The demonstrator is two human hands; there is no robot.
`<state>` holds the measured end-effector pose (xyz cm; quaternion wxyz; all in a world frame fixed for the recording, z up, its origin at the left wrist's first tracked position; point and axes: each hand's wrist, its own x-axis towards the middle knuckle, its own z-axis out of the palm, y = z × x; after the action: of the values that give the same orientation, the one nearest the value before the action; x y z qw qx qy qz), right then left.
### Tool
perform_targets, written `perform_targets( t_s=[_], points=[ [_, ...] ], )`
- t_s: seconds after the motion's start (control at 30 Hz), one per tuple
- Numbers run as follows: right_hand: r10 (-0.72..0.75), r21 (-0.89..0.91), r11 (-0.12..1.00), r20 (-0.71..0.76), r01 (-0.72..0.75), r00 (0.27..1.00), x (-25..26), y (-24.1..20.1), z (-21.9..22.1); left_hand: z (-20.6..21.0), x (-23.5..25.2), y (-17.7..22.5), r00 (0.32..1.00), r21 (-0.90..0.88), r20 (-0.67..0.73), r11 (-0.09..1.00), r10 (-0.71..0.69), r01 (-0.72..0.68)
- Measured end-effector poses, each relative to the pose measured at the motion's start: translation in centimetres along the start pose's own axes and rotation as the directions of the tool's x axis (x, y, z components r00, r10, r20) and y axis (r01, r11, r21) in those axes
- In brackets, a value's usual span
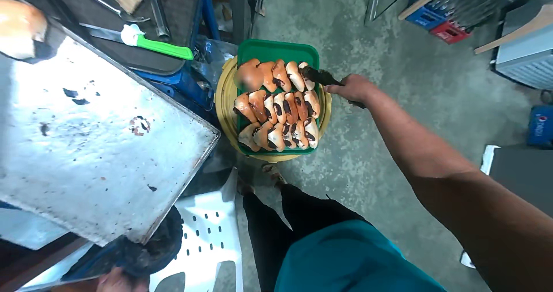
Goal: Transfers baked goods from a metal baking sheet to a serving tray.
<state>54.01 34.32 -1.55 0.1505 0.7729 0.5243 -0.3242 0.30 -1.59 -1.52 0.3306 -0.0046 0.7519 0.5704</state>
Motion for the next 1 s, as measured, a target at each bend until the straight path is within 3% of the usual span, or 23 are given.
perform_targets(
  t_s=[0.27,0.4,0.47,0.57,0.67,0.77,0.9,1.0],
  points=[
    [-0.127,-0.185,0.976,-0.027,0.120,0.992,0.5,-0.2,0.0,-0.1,0.2,0.1,1.000,-0.052,0.021,0.999,0.007,-0.006],
    [-0.105,0.048,0.993,-0.062,0.108,0.993,-0.7,1.0,-0.2,0.1,0.0,0.2,1.000,-0.016,0.002,1.000,-0.021,0.021],
    [-0.148,0.171,0.971,-0.118,0.167,0.982,-3.2,-0.3,-0.9,0.5,-0.2,0.3,0.999,0.010,-0.019,1.000,-0.025,0.026],
    [-0.406,0.238,0.872,-0.142,0.429,0.903,-7.7,-7.6,-1.6,0.8,0.1,0.8,0.998,-0.062,-0.056,0.998,-0.030,0.027],
    [-0.712,0.067,0.684,-0.155,0.727,0.685,-11.5,-17.8,-1.5,0.6,0.6,0.7,0.999,-0.128,-0.031,0.991,-0.035,0.030],
    [-0.863,-0.191,0.505,-0.105,0.842,0.494,-12.5,-29.3,0.1,0.5,0.9,0.5,0.998,-0.161,-0.022,0.985,-0.060,0.056],
    [-0.874,-0.419,0.460,-0.060,0.783,0.481,-12.2,-43.3,2.5,0.4,1.0,0.4,0.998,-0.197,-0.020,0.979,-0.060,0.055],
    [-0.850,-0.483,0.481,-0.053,0.732,0.524,-12.6,-49.2,3.6,0.4,1.0,0.5,0.999,-0.212,-0.017,0.977,-0.038,0.033]
  ],
)
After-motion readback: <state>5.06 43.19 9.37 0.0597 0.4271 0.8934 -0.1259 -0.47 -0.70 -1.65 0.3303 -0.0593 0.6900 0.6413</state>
